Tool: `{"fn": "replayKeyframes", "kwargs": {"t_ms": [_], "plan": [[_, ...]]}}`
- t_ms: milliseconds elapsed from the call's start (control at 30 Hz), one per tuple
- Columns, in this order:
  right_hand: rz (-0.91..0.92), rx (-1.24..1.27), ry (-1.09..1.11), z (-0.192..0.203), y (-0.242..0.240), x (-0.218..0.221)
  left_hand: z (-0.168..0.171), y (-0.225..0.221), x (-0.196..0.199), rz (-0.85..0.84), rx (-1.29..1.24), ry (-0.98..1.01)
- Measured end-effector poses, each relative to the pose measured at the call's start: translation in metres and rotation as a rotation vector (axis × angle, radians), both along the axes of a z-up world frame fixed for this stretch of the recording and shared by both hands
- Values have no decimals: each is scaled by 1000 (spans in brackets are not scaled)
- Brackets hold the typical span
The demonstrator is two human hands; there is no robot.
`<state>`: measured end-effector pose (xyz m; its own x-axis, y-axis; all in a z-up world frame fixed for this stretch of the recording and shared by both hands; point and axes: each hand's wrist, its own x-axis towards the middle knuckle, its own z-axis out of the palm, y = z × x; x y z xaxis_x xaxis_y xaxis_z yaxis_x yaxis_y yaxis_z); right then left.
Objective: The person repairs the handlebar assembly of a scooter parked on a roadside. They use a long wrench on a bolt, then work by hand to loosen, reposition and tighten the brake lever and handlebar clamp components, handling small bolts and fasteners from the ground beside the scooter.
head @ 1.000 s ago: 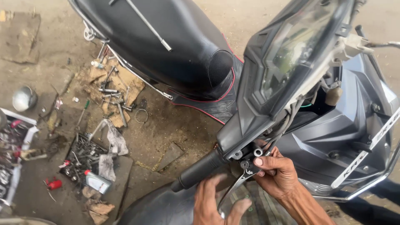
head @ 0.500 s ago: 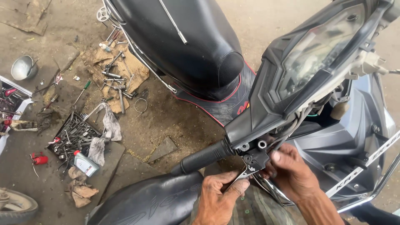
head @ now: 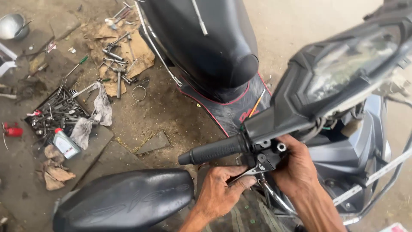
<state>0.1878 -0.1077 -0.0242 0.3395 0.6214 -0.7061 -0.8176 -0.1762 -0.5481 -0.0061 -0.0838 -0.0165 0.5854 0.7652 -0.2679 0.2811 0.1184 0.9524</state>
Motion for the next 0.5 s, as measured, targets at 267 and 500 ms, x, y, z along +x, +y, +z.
{"fn": "replayKeyframes", "kwargs": {"t_ms": [267,500], "plan": [[-38,131,-42,-13,-1,-2,67,5,-9,142,1001,177],[-79,20,-43,15,6,-10,6,47,5,-100,1082,536]]}}
